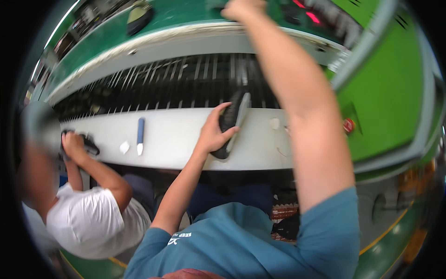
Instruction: The person assembles footwear by hand at a factory workstation. They repeatedly pick up a black sole and a black upper, align the edges, and press them together to bond the parts. The person handles the components one at a time, inspecting the fit before placing the finished unit aside.
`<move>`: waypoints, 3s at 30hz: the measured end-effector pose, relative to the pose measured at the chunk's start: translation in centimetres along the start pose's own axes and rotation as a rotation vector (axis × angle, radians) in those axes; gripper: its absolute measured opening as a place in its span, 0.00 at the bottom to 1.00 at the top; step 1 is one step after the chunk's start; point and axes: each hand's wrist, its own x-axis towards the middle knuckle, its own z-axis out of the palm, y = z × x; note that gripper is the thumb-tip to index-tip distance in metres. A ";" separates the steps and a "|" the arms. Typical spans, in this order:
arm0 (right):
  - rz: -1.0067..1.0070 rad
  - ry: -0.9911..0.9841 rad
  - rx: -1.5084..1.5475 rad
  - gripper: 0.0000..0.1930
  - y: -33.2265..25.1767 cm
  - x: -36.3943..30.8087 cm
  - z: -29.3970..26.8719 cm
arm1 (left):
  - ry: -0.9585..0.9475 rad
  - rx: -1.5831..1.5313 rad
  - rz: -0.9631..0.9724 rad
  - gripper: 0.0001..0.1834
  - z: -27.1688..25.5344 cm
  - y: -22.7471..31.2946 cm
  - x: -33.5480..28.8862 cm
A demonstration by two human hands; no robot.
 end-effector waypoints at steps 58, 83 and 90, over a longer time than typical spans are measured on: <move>0.454 -0.240 1.488 0.16 4.5 -44.5 16.4 | 0.188 -0.771 0.179 0.16 -5.5 8.9 -1.6; 0.516 -0.142 1.621 0.14 4.6 -44.7 15.0 | 0.088 -0.788 0.235 0.19 -3.7 9.6 -0.4; 0.177 0.142 1.853 0.16 3.1 -45.3 8.7 | 0.131 -0.782 0.217 0.20 -3.4 9.6 -0.3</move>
